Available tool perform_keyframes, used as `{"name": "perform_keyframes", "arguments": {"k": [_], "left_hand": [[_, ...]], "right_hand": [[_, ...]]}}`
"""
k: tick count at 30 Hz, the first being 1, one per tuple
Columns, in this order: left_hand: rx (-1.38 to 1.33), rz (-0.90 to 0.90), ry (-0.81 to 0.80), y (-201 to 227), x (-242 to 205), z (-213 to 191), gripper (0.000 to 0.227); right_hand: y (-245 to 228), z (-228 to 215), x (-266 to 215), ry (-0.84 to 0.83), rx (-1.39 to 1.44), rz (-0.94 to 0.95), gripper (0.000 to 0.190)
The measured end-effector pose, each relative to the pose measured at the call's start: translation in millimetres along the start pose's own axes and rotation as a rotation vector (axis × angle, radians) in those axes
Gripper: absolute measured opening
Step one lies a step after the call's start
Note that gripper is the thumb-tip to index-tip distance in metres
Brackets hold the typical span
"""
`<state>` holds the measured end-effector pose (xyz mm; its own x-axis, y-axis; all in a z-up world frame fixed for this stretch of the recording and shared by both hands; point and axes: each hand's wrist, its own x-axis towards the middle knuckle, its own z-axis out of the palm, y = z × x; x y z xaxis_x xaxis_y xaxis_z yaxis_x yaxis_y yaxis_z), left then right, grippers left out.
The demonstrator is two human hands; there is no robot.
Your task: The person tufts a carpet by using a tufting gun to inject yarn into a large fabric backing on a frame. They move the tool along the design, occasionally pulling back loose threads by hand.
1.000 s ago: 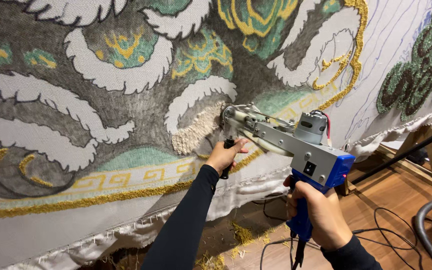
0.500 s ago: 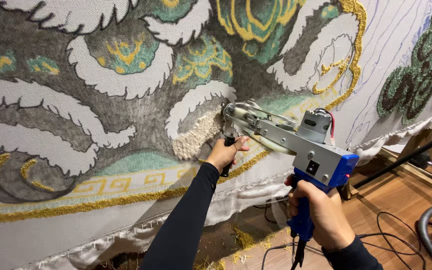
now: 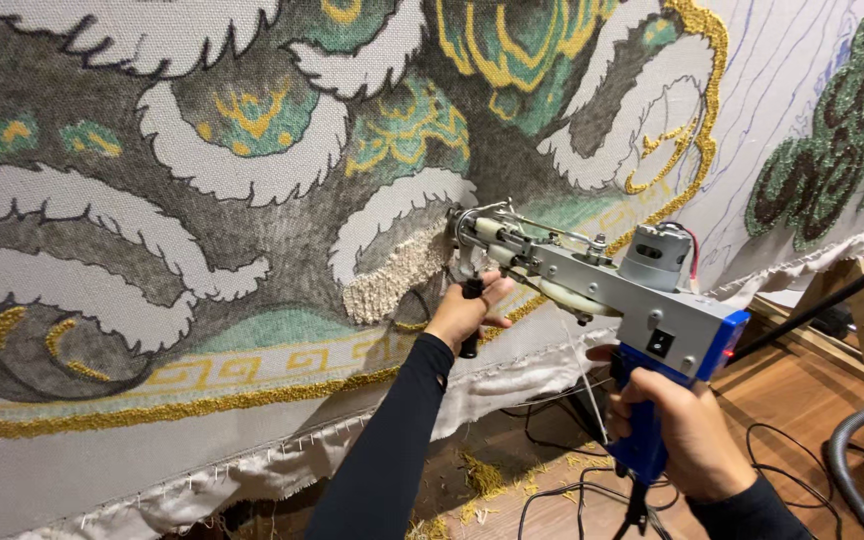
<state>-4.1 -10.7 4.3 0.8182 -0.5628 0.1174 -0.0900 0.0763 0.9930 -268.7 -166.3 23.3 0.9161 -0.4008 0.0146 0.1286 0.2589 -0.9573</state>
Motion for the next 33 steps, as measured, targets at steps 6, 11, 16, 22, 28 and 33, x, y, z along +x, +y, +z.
{"name": "perform_keyframes", "arguments": {"k": [6, 11, 16, 22, 28, 33], "left_hand": [[-0.072, -0.003, -0.070, -4.4, -10.5, 39.9, 0.070], [-0.078, 0.048, -0.063, -9.9, -21.1, 71.4, 0.041], [-0.073, 0.089, -0.025, -23.1, -32.2, 94.3, 0.032], [-0.069, 0.196, -0.039, -37.3, -30.5, 110.3, 0.033], [-0.130, 0.077, -0.004, -48.9, -37.7, 103.2, 0.040], [-0.167, 0.044, 0.005, -54.0, -40.0, 90.8, 0.039]], "right_hand": [[-8.5, -64.7, 2.7, -0.074, 0.067, -0.059, 0.016], [-10.6, -111.0, -3.8, -0.212, 0.020, -0.105, 0.041], [-5.2, -154.6, -8.0, -0.294, 0.075, -0.111, 0.054], [-6.6, -177.6, -6.6, -0.237, 0.003, -0.106, 0.051], [5.6, -163.3, -8.1, -0.161, -0.034, -0.043, 0.047], [6.5, -139.5, -8.2, -0.221, -0.030, -0.075, 0.047]]}}
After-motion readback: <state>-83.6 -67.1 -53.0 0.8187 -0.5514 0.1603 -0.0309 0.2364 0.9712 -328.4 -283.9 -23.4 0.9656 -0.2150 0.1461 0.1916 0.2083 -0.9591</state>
